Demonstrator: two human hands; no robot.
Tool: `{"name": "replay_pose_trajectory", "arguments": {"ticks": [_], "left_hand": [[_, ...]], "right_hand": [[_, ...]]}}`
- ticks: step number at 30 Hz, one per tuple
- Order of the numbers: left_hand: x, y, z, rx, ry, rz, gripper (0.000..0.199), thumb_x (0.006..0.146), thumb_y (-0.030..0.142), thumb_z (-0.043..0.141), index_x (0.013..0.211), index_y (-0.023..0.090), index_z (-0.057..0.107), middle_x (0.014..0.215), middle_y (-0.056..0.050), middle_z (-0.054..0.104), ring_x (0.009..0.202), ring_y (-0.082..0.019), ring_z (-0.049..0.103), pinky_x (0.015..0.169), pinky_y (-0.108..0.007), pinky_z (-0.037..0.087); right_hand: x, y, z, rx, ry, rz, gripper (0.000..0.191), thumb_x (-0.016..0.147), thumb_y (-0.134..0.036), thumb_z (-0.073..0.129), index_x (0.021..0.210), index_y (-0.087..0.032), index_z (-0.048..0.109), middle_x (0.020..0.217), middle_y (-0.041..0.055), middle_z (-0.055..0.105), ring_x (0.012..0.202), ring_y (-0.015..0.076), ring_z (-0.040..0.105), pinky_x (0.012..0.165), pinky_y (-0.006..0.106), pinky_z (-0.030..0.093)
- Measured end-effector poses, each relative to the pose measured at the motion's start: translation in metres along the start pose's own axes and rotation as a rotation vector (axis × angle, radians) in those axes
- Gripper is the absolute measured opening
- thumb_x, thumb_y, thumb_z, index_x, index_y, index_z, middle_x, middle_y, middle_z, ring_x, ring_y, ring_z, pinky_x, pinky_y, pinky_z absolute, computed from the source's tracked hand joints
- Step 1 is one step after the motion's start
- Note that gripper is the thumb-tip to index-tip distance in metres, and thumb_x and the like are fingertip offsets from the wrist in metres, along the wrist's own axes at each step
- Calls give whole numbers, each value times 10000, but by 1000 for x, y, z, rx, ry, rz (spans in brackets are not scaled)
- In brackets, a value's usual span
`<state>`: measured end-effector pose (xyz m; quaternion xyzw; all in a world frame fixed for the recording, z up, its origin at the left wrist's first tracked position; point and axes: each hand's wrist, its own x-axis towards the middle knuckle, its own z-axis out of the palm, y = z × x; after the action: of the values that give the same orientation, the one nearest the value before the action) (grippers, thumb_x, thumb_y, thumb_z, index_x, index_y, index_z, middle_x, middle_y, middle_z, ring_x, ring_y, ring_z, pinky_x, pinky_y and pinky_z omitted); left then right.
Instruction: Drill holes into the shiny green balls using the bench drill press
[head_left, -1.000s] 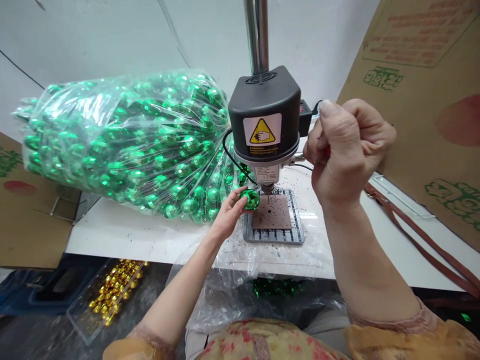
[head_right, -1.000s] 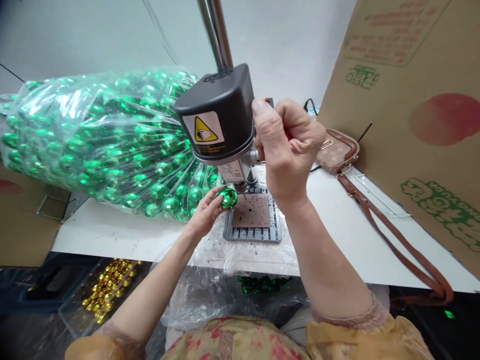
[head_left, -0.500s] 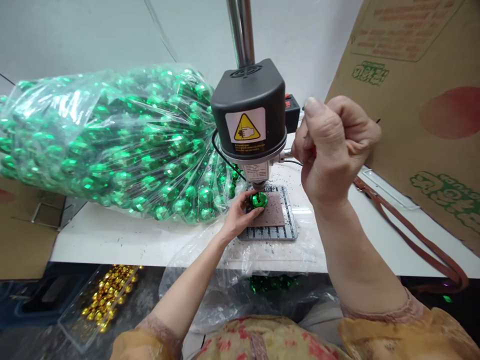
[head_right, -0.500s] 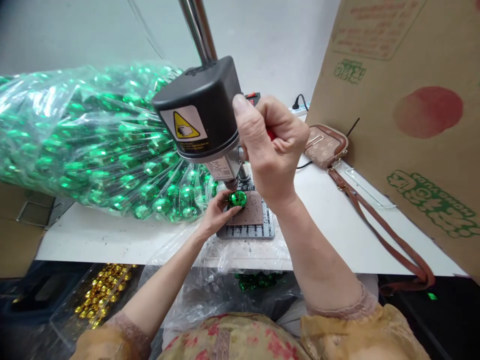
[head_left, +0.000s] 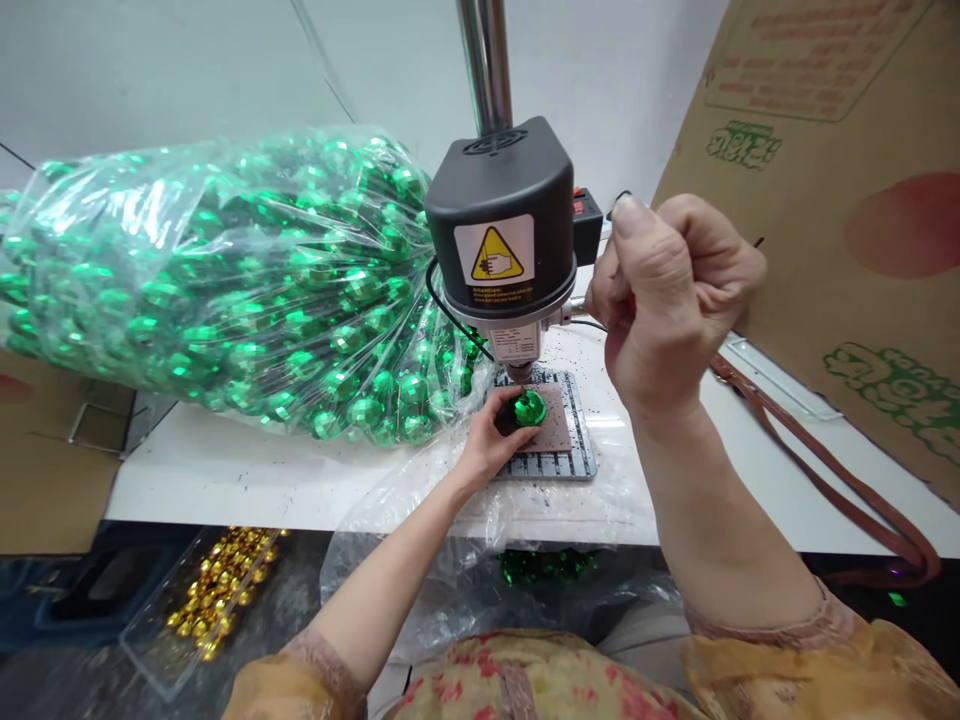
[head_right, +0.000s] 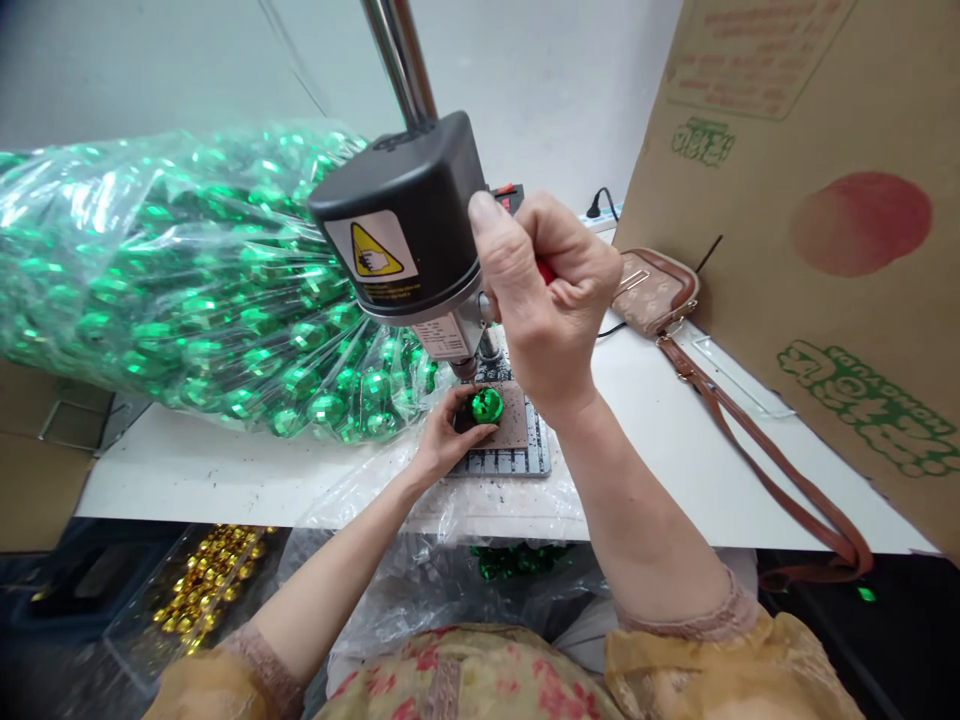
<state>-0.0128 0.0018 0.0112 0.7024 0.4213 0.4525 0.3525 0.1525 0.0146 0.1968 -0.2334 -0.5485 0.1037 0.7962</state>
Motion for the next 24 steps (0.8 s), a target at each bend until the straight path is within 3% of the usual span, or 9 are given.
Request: {"name": "replay_pose_trajectory", "arguments": {"ticks": [5,13,24], "left_hand": [[-1,-1,1,-9,0,-14,543,816,387,832,1273,211,598,1224,-96,715,1133,-261,696,1005,-419,561],[-1,-1,1,-36,-2,0,553,820,413,828,1275,209,590,1237,-101,707,1155,-273,686,1030,-440,549],[-1,-2,0,-44,-5,16,564,819,414,831,1280,205,584,1229,-105,699,1140,-268,680,1012,-421,536]], "right_hand": [[-8,0,-2,74,43,-19,518,936,-327,642,589,-212,273,477,-57,267,398,59,302,423,293,244],[-31,7,-5,171,77,-133,529,930,-186,607,557,-180,232,488,-50,237,427,38,243,456,273,171],[-37,14,-11,189,67,-189,495,890,-158,608,580,-179,223,485,-62,255,398,31,263,417,253,178]]}}
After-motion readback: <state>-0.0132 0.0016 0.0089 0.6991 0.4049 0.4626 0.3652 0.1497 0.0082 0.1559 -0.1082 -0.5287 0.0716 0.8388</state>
